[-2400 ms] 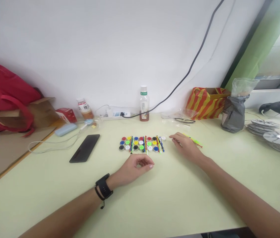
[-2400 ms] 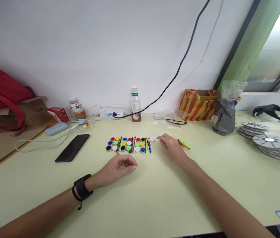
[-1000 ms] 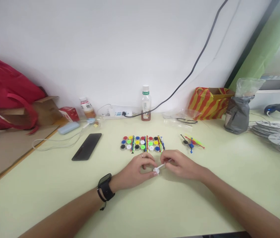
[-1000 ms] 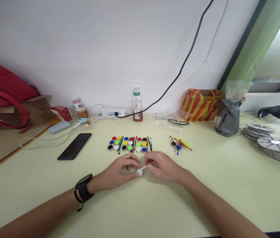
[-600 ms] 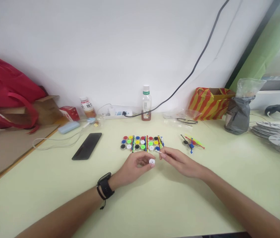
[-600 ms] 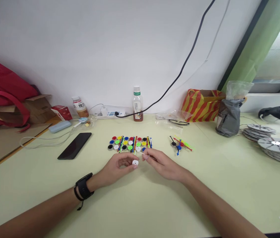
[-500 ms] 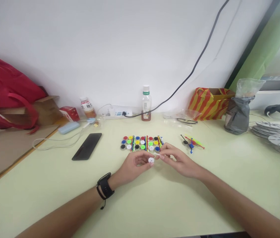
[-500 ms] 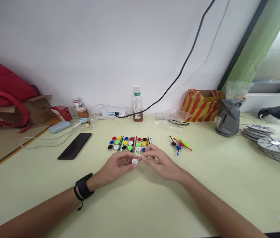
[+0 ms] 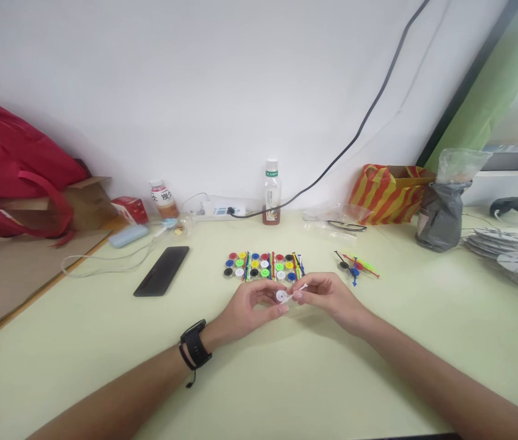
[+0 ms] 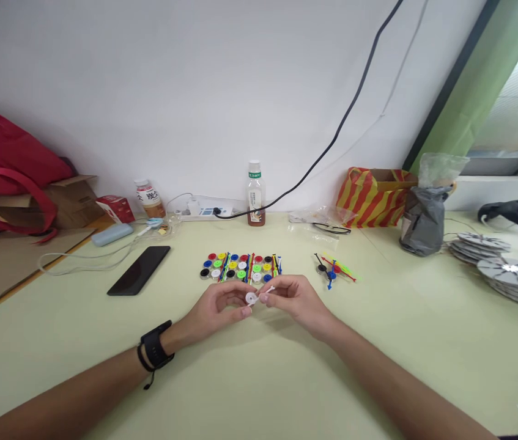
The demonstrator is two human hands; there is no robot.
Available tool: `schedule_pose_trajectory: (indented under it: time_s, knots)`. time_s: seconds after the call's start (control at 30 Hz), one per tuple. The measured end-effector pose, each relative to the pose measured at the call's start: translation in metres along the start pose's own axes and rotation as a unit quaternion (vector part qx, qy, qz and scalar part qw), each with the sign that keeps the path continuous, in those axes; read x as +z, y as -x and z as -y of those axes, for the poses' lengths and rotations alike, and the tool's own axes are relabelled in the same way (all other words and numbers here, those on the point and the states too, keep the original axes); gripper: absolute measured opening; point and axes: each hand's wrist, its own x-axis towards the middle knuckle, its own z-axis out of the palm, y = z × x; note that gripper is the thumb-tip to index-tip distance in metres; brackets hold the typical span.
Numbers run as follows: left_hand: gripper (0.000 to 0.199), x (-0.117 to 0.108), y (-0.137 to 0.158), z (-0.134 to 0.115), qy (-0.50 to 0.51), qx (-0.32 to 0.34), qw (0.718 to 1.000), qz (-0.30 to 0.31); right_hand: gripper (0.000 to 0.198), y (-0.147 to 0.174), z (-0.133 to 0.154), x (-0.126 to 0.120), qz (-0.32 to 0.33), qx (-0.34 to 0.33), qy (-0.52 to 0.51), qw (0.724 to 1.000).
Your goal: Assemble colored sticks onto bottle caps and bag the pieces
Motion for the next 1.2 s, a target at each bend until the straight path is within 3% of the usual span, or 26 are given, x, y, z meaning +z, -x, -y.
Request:
schedule_pose_trajectory:
  time_s: [0.17,0.4,0.77,0.9,1.07,1.2]
  knots:
    - [0.029,0.0018,-0.0004,0.0058,-0.040,0.015,0.999,-0.027,0.028,-0.0027,-0.0101,0.0053,-0.037,-0.018,0.019,0.999]
    - [0.018,0.0006,-0.0002,0.0052,-0.153,0.078,0.982,-0.084,0.030,-0.0032,-0.0083,0.0025,-0.039,-0.018,0.081,0.996]
    - [0.010,-0.0001,0.0029,0.0049,-0.182,0.085,0.978,-0.053,0.029,-0.0013,-0.0035,0.0023,-0.030,0.002,0.042,0.999]
    - [0.015,0.0027,0.0037,0.0067,-0.141,0.090,0.984,-0.064,0.025,-0.0022,-0.0024,0.0015,-0.034,-0.012,0.037,0.999]
    - [0.016,0.0047,0.0029,0.0056,-0.030,0.066,0.997,-0.026,0.025,-0.0035,-0.0066,0.0006,-0.029,-0.025,0.031,0.999]
    - [0.019,0.0042,0.0003,0.0054,0.012,0.015,0.999,-0.041,0.050,-0.0008,-0.0098,-0.0002,-0.079,-0.073,0.092,0.990]
